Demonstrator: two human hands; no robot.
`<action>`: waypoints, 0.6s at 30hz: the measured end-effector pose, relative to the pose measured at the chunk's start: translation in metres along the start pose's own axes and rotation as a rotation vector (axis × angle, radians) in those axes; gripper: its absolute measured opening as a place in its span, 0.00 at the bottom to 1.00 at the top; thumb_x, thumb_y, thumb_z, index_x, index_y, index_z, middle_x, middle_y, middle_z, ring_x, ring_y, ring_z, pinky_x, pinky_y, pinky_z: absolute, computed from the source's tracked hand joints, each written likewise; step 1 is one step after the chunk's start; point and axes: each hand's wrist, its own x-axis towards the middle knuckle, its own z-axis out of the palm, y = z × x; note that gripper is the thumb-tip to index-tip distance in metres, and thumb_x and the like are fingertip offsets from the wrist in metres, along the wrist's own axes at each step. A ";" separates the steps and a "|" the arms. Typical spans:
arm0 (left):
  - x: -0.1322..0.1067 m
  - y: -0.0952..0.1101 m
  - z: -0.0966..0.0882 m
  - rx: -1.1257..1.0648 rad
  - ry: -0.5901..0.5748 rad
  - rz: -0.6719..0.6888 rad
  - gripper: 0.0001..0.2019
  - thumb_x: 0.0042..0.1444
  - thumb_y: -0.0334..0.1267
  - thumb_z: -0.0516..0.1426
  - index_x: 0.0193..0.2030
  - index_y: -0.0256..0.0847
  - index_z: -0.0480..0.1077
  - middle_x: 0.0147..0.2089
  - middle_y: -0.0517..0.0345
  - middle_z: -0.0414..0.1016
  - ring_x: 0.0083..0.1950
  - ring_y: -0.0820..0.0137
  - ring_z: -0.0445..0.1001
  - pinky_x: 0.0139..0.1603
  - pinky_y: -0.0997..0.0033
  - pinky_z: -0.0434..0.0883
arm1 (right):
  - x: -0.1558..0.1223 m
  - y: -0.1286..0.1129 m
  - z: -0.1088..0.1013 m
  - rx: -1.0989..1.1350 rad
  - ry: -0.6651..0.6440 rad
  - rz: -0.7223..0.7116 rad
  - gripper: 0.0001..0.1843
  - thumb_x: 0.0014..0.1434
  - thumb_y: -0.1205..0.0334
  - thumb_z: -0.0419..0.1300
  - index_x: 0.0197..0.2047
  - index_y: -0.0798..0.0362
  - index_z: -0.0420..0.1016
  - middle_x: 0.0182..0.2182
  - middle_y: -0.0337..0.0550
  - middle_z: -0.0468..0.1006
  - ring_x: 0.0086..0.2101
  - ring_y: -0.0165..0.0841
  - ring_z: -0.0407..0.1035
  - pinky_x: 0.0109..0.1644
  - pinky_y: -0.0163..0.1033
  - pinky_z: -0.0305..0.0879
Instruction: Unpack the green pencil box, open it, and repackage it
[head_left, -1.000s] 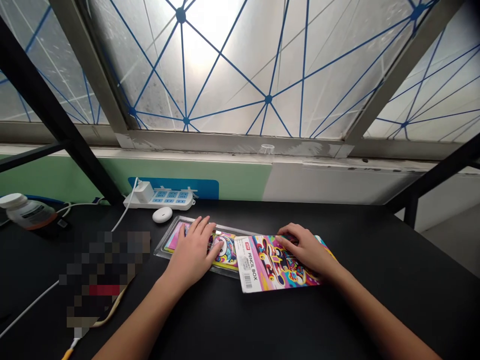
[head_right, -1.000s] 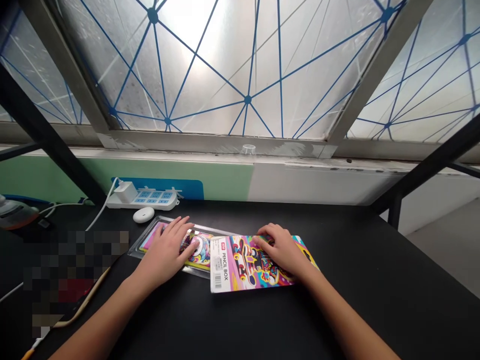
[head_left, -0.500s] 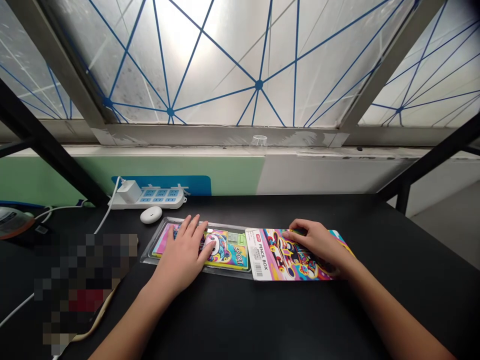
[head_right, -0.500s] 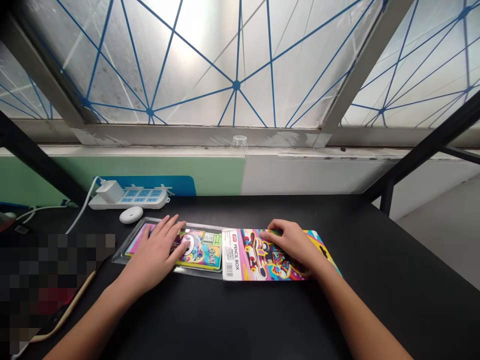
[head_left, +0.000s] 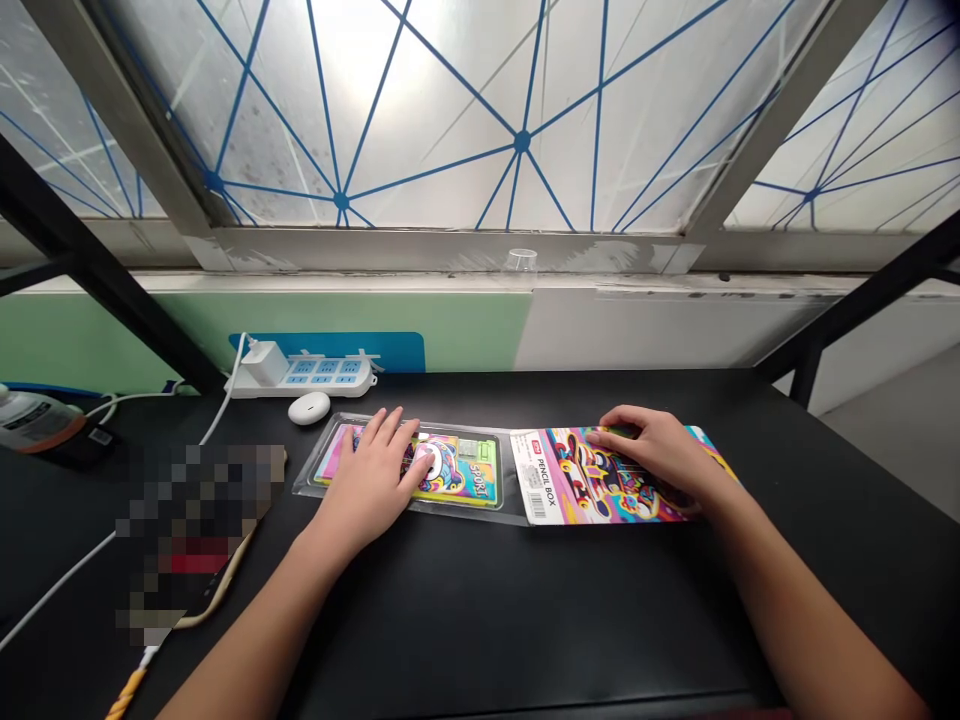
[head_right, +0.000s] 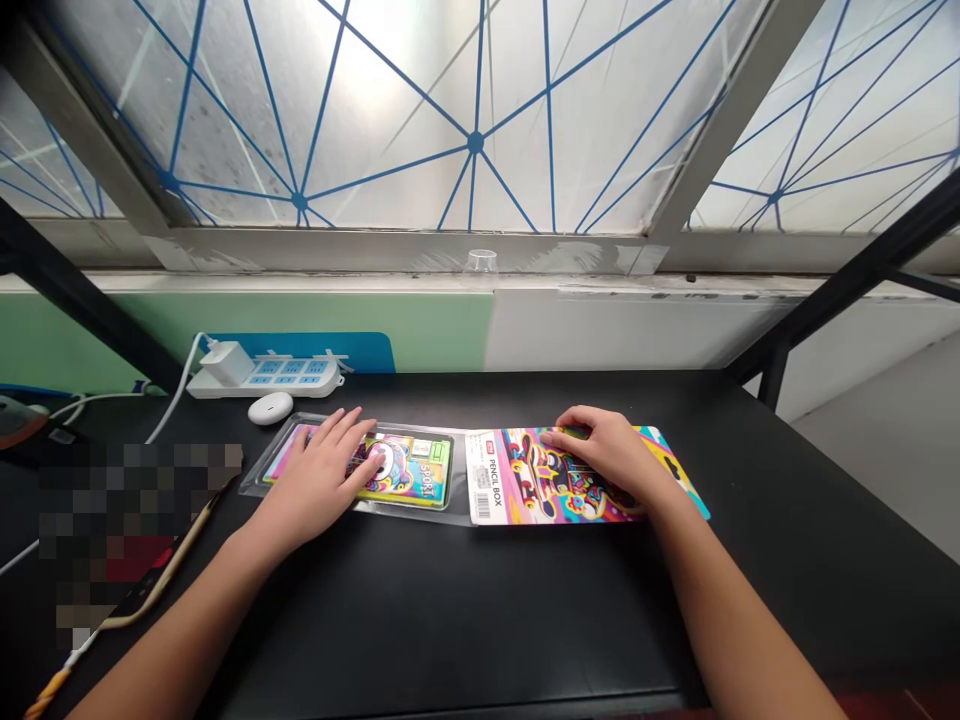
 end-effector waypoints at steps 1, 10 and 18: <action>0.000 0.001 0.000 0.003 -0.005 -0.002 0.27 0.69 0.53 0.44 0.67 0.44 0.63 0.74 0.49 0.56 0.76 0.51 0.49 0.69 0.36 0.50 | -0.001 0.000 -0.001 0.004 0.007 0.002 0.25 0.53 0.33 0.63 0.34 0.48 0.79 0.33 0.42 0.82 0.32 0.38 0.72 0.34 0.39 0.63; -0.001 0.016 0.003 -0.125 0.045 0.005 0.23 0.68 0.50 0.48 0.64 0.43 0.65 0.73 0.44 0.58 0.75 0.50 0.49 0.69 0.31 0.47 | -0.004 -0.026 0.018 -0.013 0.045 -0.017 0.24 0.54 0.35 0.61 0.33 0.48 0.76 0.31 0.42 0.81 0.31 0.39 0.72 0.33 0.40 0.63; -0.014 0.050 -0.006 -0.584 -0.032 0.106 0.18 0.68 0.50 0.51 0.61 0.50 0.67 0.73 0.54 0.58 0.75 0.55 0.52 0.74 0.40 0.42 | -0.006 -0.038 0.036 0.050 -0.033 -0.021 0.23 0.59 0.36 0.57 0.34 0.48 0.74 0.30 0.39 0.80 0.31 0.37 0.71 0.32 0.39 0.62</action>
